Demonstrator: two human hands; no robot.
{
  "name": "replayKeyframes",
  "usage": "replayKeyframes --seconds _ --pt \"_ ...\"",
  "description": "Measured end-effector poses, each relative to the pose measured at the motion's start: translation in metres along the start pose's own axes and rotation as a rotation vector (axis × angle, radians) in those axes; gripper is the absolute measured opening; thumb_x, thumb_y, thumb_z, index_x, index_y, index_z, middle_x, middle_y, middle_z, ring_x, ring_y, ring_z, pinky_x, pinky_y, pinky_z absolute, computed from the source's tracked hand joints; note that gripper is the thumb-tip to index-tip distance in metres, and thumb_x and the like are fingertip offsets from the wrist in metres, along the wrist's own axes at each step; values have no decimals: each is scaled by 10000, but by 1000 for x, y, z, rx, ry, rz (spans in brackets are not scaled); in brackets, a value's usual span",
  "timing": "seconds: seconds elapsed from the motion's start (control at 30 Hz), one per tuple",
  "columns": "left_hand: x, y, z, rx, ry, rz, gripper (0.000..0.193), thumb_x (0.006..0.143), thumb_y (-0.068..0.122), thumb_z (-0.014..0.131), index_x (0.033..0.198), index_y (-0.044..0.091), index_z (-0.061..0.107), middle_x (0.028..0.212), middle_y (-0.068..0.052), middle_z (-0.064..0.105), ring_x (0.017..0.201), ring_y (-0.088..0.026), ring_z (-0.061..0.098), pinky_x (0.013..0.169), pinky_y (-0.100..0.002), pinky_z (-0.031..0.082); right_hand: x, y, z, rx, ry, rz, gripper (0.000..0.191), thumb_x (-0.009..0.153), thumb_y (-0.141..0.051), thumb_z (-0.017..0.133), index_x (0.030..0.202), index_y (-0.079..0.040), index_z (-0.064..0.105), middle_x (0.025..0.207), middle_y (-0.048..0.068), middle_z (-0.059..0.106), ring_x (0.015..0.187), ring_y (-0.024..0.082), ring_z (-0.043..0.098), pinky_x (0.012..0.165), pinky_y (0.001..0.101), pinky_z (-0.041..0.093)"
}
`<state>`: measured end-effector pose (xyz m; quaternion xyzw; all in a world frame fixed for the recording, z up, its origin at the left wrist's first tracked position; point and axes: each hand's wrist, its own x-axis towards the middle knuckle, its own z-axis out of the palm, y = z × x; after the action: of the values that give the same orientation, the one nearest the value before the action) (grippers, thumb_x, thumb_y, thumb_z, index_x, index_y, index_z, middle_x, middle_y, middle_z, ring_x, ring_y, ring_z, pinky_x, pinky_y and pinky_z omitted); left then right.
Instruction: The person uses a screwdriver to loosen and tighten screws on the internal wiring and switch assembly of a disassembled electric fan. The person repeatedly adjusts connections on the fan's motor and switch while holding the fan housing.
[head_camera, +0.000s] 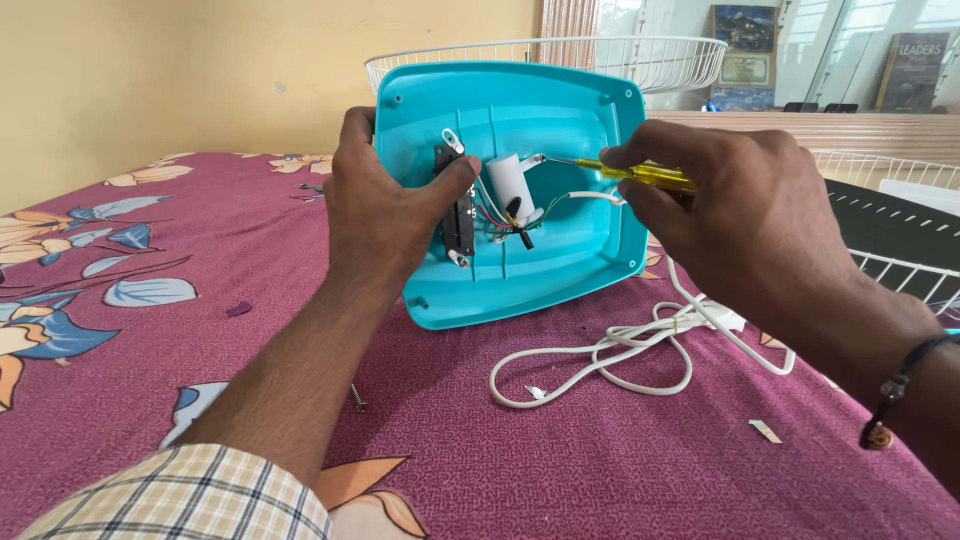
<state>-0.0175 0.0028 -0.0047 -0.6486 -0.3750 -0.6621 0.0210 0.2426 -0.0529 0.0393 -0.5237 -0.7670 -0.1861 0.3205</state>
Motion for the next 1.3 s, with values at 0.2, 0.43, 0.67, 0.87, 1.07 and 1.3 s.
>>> replayKeyframes --seconds 0.2,0.43,0.67,0.87,1.07,1.3 --pt "0 -1 -1 -2 -14 -18 632 826 361 848 1224 16 499 1052 -156 715 916 -216 794 800 -345 687 0 9 3 120 120 -262 228 954 -154 699 1178 -133 730 1117 120 765 920 243 761 748 374 620" --pt "0 1 0 -3 -13 -32 636 816 373 844 1216 20 497 1032 -146 725 890 -213 800 795 -353 690 5 13 -4 782 6 146 235 1010 -163 589 1180 -19 667 860 134 720 651 133 650 611 295 565" --pt "-1 0 2 16 16 -11 675 829 377 854 1255 28 463 1038 -152 734 894 -225 806 794 -354 686 9 16 11 1390 -199 794 192 1030 -279 564 1070 -92 548 643 -42 460 473 53 357 514 220 356" --pt "-1 -2 3 -21 47 0 751 874 382 827 1344 37 354 1090 -194 684 919 -248 808 742 -340 670 8 20 20 1529 -274 804 193 1034 -271 618 1085 -96 558 636 -61 490 439 27 308 485 211 313" --pt "-2 -2 1 -38 35 -8 736 877 389 818 1335 19 376 1080 -196 685 901 -236 811 710 -332 674 7 15 20 1560 -292 785 207 1018 -271 598 1083 -79 559 593 -64 475 403 34 287 482 215 329" --pt "-3 1 1 -34 25 -24 737 869 409 801 1326 -2 394 1033 -179 675 858 -233 806 674 -335 673 6 5 13 1428 -201 925 179 1010 -262 600 1054 -95 552 602 -54 457 409 36 258 502 210 315"
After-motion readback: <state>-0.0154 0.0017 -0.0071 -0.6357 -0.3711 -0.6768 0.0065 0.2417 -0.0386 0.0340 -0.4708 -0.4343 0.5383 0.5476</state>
